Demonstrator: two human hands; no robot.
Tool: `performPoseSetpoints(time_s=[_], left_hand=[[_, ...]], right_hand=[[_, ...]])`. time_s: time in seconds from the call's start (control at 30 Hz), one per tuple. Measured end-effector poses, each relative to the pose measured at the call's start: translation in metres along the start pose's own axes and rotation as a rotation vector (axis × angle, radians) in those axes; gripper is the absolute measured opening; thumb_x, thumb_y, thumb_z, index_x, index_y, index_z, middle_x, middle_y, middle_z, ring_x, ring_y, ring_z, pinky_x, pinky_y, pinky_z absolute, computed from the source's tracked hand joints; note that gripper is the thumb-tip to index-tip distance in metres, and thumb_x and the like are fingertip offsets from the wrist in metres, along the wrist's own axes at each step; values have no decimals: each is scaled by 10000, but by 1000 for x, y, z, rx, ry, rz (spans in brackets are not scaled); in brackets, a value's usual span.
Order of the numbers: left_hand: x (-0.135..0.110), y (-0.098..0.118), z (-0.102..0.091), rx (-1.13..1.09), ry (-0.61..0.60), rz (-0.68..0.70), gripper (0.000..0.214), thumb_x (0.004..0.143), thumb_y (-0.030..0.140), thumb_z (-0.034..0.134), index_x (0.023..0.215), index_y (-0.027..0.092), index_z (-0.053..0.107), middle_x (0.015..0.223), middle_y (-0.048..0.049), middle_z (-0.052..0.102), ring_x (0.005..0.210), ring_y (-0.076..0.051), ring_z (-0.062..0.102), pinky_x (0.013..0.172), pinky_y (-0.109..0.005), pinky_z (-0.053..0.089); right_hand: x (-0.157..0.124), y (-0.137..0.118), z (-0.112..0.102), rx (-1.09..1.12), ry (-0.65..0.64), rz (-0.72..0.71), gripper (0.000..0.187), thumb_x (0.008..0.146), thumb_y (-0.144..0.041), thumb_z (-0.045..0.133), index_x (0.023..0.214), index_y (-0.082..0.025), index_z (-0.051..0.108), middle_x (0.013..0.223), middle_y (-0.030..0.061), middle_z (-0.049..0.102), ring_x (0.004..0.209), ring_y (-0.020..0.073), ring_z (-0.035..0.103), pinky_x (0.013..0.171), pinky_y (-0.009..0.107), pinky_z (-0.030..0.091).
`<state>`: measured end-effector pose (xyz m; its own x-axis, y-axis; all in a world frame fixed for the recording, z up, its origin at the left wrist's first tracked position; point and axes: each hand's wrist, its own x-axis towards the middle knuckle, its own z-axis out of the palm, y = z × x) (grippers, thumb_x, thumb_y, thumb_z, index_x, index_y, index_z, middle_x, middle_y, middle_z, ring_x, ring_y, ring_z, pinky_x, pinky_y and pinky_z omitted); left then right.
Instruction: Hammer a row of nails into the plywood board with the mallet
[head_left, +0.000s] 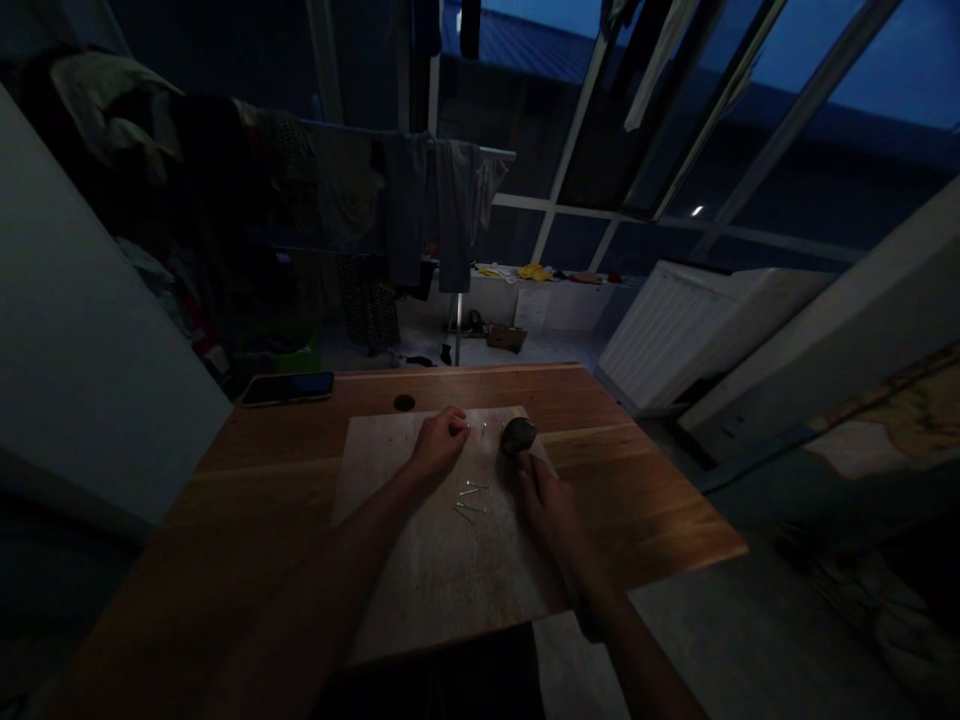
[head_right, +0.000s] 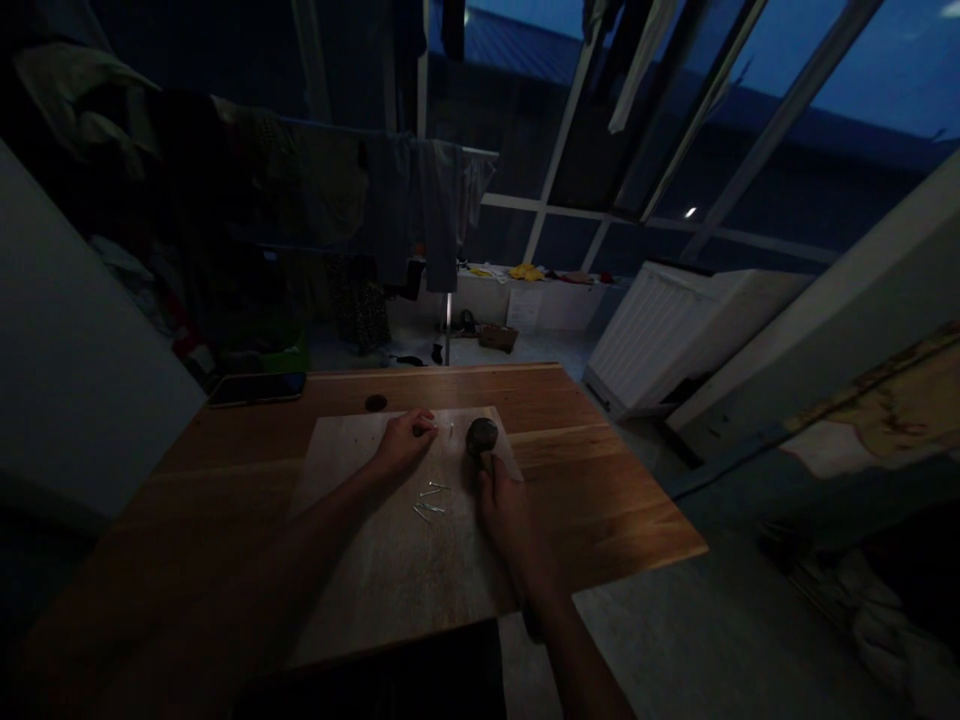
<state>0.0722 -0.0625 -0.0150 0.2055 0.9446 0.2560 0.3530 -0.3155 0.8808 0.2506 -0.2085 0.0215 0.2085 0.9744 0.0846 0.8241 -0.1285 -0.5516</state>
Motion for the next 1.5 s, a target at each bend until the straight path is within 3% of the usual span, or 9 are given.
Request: performPoseSetpoints(time_s=[0.23,0.33,0.53,0.77,1.03,1.17,1.37,1.43,1.5], left_hand=[[-1,2,0,7,-23,6,189,802,177,668,989,186,689,786,-12,766,744,-178,712,742,-294,531],[-1,4,-2,11,-48,10,195,806,170,674,1000,183,684,786,-15,766,762,-180,715,754,-293,527],[-1,2,-3,12,-52,-28,310,757,108,677,1055,193,689,739,20,731,691,-159,684,641,-238,485],[0,1,-3,52,-58,-12,286,782,89,672,1051,189,678,783,-6,743,750,-170,703,701,-256,501],[-2,2,-3,15,-69,37,348,794,97,659,1122,212,657,886,-18,765,818,-172,706,789,-291,533],[-1,1,-2,26,-79,31,425,778,87,653,1180,223,633,943,-10,751,776,-150,680,774,-279,538],[-7,8,-10,90,18,110,390,790,156,668,1178,180,640,1183,-71,639,732,-114,621,747,-261,538],[-13,13,-19,126,-54,195,339,821,178,641,1160,187,651,1129,-58,650,779,-131,631,782,-271,539],[-21,19,-30,202,-205,305,303,835,172,622,1133,204,668,1047,-46,680,874,-166,652,845,-290,534]], right_hand=[[18,-44,-9,40,10,-151,389,1036,-307,409,1316,-154,631,1136,155,769,990,275,726,814,306,497],[26,-59,-8,37,8,-173,369,1046,-291,407,1312,-156,625,1096,148,775,957,263,732,770,282,475],[32,-66,2,-17,-104,-116,366,1055,-269,419,1343,-144,606,1039,141,785,889,251,742,709,269,451],[32,-70,2,8,-66,-131,356,1049,-238,431,1341,-129,603,1088,159,775,925,255,739,738,274,459],[11,-43,-6,31,13,-112,421,1038,-335,403,1355,-150,609,983,133,790,878,272,735,728,298,482],[-7,-22,-9,33,-20,-70,424,1027,-352,396,1303,-149,646,975,139,785,869,280,730,720,310,489],[-20,-16,-1,-8,-40,-24,427,1027,-271,371,1342,-118,616,973,162,784,855,285,730,710,320,479],[-20,-15,2,-3,-26,-37,430,1029,-259,362,1354,-121,609,986,162,785,850,282,732,708,320,477],[-20,-14,4,-1,-19,-47,423,1032,-264,363,1344,-129,614,995,158,786,851,277,734,705,313,476]])
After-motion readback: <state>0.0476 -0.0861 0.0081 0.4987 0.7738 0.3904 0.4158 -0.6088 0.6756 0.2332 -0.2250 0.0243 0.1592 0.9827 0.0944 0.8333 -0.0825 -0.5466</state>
